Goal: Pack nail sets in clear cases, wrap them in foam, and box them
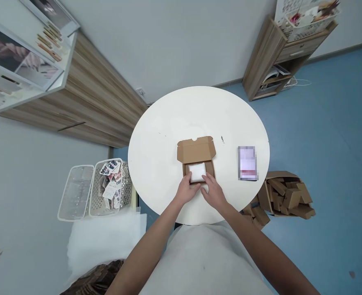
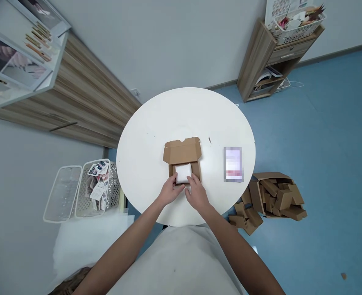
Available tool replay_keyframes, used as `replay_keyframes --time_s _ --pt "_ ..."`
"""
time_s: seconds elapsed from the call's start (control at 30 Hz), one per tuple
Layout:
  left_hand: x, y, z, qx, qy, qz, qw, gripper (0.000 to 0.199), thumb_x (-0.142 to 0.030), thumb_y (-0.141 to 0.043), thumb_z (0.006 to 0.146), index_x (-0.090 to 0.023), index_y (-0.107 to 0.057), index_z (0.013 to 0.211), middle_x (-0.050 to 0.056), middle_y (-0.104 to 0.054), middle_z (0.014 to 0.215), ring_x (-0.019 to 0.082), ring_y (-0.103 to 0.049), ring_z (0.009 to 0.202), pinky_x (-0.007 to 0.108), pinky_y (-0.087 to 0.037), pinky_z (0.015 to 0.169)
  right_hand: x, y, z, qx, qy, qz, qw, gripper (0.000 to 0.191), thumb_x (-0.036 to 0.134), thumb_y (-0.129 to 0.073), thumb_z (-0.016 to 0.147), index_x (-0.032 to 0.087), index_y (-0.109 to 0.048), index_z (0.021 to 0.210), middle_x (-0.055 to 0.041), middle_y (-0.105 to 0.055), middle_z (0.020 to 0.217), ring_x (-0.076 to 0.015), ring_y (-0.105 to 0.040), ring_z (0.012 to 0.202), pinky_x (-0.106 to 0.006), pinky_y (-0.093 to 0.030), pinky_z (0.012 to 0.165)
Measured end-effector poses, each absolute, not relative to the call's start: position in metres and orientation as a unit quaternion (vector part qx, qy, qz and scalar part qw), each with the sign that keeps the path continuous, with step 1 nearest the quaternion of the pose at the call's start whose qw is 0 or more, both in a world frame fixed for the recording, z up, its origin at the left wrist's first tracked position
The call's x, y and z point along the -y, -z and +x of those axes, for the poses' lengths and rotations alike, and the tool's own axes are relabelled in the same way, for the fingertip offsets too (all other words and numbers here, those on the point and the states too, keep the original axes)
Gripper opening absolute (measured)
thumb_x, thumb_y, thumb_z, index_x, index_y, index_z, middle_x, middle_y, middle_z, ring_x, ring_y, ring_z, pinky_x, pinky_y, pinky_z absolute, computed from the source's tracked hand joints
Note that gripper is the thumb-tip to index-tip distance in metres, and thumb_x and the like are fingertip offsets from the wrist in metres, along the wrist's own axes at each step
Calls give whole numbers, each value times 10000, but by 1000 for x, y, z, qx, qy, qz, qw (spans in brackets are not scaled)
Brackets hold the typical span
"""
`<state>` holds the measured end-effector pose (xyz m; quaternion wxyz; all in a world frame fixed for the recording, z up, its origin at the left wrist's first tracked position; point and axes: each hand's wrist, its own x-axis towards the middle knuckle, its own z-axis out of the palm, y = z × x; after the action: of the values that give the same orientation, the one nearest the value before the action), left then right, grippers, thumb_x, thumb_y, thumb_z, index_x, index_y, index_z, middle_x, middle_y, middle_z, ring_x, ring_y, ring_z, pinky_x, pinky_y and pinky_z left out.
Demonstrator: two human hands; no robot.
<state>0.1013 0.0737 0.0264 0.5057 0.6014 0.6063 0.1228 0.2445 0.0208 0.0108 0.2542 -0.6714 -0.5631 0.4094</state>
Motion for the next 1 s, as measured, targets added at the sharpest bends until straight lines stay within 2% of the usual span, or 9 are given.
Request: replay_keyframes --time_s 0.27,0.43,0.57,0.67,0.77,0.87,1.0 --pt "-69 -24 100 -591 -84 648 473 680 -388 -620 670 -142 -400 1265 157 -434 1266 282 -423 1155 391 -363 931 -11 -7 236 593 -395 -678 180 607 175 -462 754 146 -277 1331 -121 -158 1445 -261 -225 1307 -400 -303 1017" --pt "-69 -23 99 -583 -79 661 466 637 -379 -602 676 -139 -423 1238 149 -465 1159 244 -508 1017 371 -407 888 -14 -13 238 589 -389 -688 167 588 196 -499 742 124 -325 1300 -137 -129 1446 -279 -172 1321 -402 -276 1029" --pt "-64 -25 97 -591 -71 652 470 500 -359 -577 691 -150 -498 1139 107 -469 1052 166 -555 793 340 -463 791 -6 -14 239 595 -389 -687 153 514 207 -513 733 154 -406 1233 -127 -186 1430 -287 -215 1306 -418 -307 1007" --pt "-53 -25 95 -593 -83 644 476 412 -351 -580 690 -167 -537 1057 64 -478 955 143 -541 729 332 -475 765 9 -13 236 613 -385 -675 141 478 202 -520 723 143 -446 1192 -142 -255 1399 -285 -229 1300 -418 -292 1020" --pt "-37 -25 90 -601 -109 629 481 413 -353 -602 679 -180 -536 1048 60 -481 944 153 -536 761 322 -482 756 22 -12 231 636 -383 -655 142 461 186 -518 718 142 -461 1174 -148 -299 1376 -285 -245 1293 -421 -307 1010" --pt "-24 -27 84 -597 -149 637 464 450 -346 -574 716 -190 -487 1129 79 -482 997 174 -535 840 335 -477 773 27 -15 230 655 -372 -639 156 428 177 -494 730 159 -475 1157 -143 -338 1353 -283 -277 1275 -436 -332 989" --pt "-21 -36 79 -556 -151 709 407 370 -304 -492 779 -199 -485 1134 84 -511 1015 196 -525 906 375 -444 820 26 -22 238 674 -324 -638 183 413 182 -481 745 186 -481 1157 -129 -359 1336 -281 -288 1260 -460 -304 998"
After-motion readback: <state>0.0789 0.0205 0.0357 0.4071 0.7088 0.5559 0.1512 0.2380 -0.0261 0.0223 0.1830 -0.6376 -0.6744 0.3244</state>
